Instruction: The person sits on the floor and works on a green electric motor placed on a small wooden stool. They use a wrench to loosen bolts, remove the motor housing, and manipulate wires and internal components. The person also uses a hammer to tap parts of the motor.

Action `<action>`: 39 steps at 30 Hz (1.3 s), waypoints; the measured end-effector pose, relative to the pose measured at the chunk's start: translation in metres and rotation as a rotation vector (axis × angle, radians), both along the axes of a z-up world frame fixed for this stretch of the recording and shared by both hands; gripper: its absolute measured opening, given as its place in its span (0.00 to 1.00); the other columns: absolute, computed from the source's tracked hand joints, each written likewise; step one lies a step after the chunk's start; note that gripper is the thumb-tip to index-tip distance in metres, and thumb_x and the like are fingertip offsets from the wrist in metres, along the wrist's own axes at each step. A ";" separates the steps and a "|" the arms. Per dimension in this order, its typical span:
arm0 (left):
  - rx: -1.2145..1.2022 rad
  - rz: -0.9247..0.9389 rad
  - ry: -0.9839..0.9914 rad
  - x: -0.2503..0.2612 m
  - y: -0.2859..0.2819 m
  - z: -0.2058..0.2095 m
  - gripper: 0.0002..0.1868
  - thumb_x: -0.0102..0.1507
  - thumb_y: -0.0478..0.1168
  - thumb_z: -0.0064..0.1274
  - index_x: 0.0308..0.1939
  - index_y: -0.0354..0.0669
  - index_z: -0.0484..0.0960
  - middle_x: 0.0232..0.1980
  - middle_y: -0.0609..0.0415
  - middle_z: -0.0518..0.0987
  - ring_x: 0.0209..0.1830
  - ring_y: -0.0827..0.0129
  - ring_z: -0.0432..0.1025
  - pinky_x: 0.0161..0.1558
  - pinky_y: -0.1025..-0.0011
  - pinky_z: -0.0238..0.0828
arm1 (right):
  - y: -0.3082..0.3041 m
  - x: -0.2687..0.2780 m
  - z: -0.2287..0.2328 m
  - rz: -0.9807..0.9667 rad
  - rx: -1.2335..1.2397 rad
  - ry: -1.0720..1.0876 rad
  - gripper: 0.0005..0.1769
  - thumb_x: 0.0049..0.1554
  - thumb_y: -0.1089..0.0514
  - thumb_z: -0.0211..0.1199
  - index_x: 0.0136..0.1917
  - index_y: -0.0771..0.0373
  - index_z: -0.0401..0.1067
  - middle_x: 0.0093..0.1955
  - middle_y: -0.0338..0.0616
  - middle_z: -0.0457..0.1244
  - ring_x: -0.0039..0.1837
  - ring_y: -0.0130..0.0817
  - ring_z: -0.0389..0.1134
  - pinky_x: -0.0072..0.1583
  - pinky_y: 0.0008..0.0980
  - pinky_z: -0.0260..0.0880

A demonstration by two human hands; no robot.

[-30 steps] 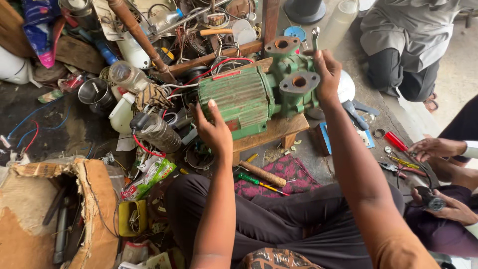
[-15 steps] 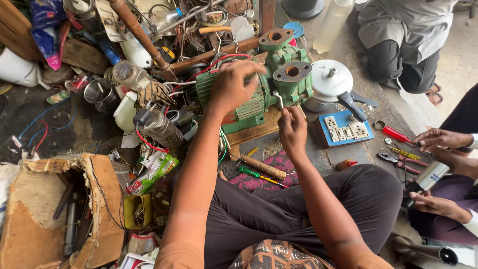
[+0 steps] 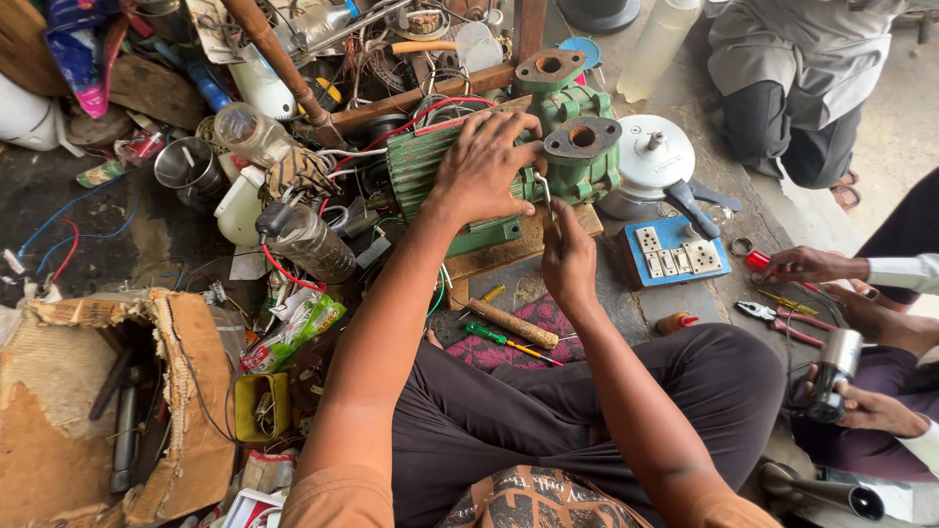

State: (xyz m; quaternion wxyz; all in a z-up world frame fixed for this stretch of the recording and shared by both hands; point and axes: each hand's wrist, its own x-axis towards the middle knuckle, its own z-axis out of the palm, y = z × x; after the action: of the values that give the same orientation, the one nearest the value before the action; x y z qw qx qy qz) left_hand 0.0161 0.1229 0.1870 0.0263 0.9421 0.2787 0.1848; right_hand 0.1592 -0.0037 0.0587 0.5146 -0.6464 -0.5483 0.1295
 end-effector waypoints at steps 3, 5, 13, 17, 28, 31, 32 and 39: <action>0.029 0.005 0.005 0.001 0.005 -0.002 0.33 0.37 0.57 0.78 0.43 0.56 0.83 0.61 0.60 0.67 0.69 0.62 0.61 0.74 0.52 0.45 | -0.016 0.005 0.001 0.034 -0.073 -0.030 0.24 0.64 0.63 0.57 0.73 0.58 0.67 0.33 0.57 0.61 0.34 0.44 0.65 0.40 0.39 0.64; 0.039 0.006 -0.004 0.001 0.003 -0.007 0.34 0.37 0.57 0.79 0.43 0.57 0.83 0.60 0.60 0.67 0.69 0.62 0.62 0.74 0.52 0.46 | -0.025 0.006 -0.003 0.046 -0.103 -0.021 0.25 0.63 0.63 0.57 0.74 0.57 0.66 0.31 0.58 0.60 0.32 0.45 0.65 0.39 0.40 0.64; 0.010 0.036 0.038 0.004 0.003 -0.004 0.33 0.37 0.56 0.79 0.42 0.58 0.83 0.60 0.62 0.67 0.69 0.64 0.62 0.72 0.53 0.48 | -0.026 0.006 0.003 0.022 -0.038 -0.136 0.25 0.63 0.64 0.58 0.73 0.61 0.67 0.34 0.64 0.64 0.35 0.54 0.69 0.38 0.46 0.66; -0.002 0.045 0.029 0.004 0.001 -0.001 0.33 0.37 0.56 0.79 0.43 0.57 0.83 0.60 0.61 0.67 0.69 0.63 0.62 0.72 0.50 0.48 | -0.030 0.009 0.016 0.029 -0.112 -0.222 0.23 0.61 0.64 0.59 0.70 0.63 0.68 0.33 0.64 0.64 0.36 0.60 0.69 0.39 0.51 0.66; 0.172 0.030 -0.224 -0.003 -0.035 -0.017 0.38 0.41 0.55 0.78 0.52 0.48 0.85 0.67 0.48 0.69 0.71 0.50 0.60 0.71 0.45 0.45 | -0.049 0.033 -0.042 -0.123 0.098 -0.378 0.24 0.56 0.75 0.52 0.65 0.64 0.66 0.51 0.60 0.65 0.50 0.62 0.68 0.49 0.54 0.67; 0.086 0.039 -0.490 -0.025 -0.103 -0.044 0.26 0.54 0.45 0.75 0.54 0.48 0.85 0.69 0.50 0.72 0.72 0.54 0.64 0.73 0.52 0.55 | -0.079 0.059 -0.076 -0.054 -0.089 -0.312 0.16 0.59 0.70 0.57 0.60 0.65 0.67 0.48 0.60 0.65 0.50 0.64 0.67 0.48 0.55 0.66; 0.034 0.051 -0.616 -0.031 -0.128 -0.056 0.21 0.59 0.42 0.73 0.54 0.47 0.84 0.68 0.46 0.74 0.70 0.53 0.67 0.71 0.55 0.62 | -0.087 0.066 -0.089 0.023 -0.203 -0.351 0.17 0.58 0.70 0.56 0.60 0.64 0.69 0.48 0.60 0.66 0.49 0.63 0.68 0.48 0.56 0.66; -0.452 0.273 -0.828 -0.040 -0.224 -0.171 0.16 0.54 0.36 0.74 0.41 0.40 0.83 0.46 0.53 0.84 0.23 0.78 0.72 0.32 0.77 0.68 | -0.100 0.053 -0.181 0.458 -0.772 -0.624 0.16 0.53 0.62 0.58 0.55 0.60 0.75 0.48 0.59 0.70 0.53 0.58 0.72 0.54 0.54 0.71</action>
State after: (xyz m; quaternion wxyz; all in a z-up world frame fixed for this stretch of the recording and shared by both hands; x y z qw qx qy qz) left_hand -0.0241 -0.1007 0.0156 0.3145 0.7151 0.3987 0.4804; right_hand 0.2122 -0.1041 -0.1226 0.0115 -0.6602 -0.7142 0.2320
